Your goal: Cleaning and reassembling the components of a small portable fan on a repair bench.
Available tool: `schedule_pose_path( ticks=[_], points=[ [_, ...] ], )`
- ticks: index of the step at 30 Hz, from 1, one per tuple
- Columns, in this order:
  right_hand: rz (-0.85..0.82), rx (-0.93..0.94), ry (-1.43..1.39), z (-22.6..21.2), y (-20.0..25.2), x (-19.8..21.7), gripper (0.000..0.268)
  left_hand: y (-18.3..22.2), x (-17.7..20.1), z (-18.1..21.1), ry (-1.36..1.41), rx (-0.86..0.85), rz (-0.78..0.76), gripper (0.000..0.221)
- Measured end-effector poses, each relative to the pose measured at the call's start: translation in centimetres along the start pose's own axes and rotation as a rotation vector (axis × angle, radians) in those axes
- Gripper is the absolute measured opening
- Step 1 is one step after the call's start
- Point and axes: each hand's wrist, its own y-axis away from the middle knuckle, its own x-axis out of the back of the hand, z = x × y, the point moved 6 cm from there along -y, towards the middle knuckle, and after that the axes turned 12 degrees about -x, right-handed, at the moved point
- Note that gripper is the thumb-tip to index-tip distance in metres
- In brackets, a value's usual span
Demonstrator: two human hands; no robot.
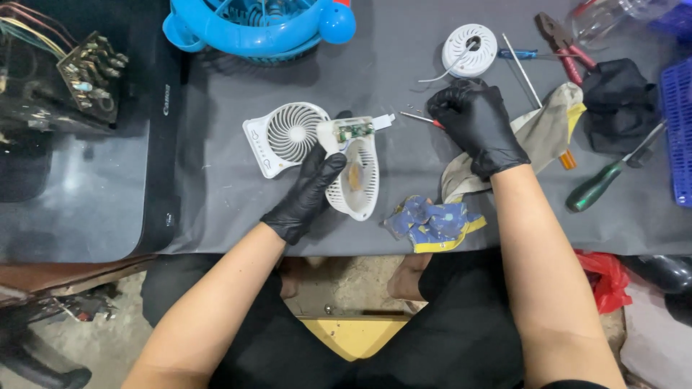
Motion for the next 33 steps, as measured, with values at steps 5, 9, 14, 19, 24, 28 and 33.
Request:
schedule_pose_path(
  ticks=[5,9,14,19,24,28,33],
  points=[
    [-0.006,-0.015,0.012,0.1,-0.2,0.0,0.014,0.7,1.7,-4.6,-0.007,0.11,-0.05,0.053],
    [-0.026,0.0,-0.003,0.1,-0.1,0.1,0.014,0.6,0.7,-3.9,-0.164,0.035,-0.143,0.058],
    [0.055,0.051,-0.016,-2.1,0.7,2.1,0.006,1.0,-1.6,-0.2,-0.213,-0.05,-0.143,0.077],
    [0.144,0.185,-0.124,-7.1,2.6,3.0,0.006,1.6,-1.9,2.2,-0.416,-0.25,-0.109,0.1],
    [-0.071,-0.083,-0.678,-10.8,5.2,1.3,0.018,1.7,-2.2,4.1,-1.135,-0.678,-0.153,0.103],
    [-0.06,-0.119,-0.677,-8.1,4.2,1.3,0.016,1.5,-1.9,3.9,-1.281,-0.632,-0.199,0.101],
    [0.228,0.146,-0.304,-6.7,3.2,3.1,0.012,2.5,-3.2,2.6,-1.99,-0.757,-0.484,0.111]
  ],
)
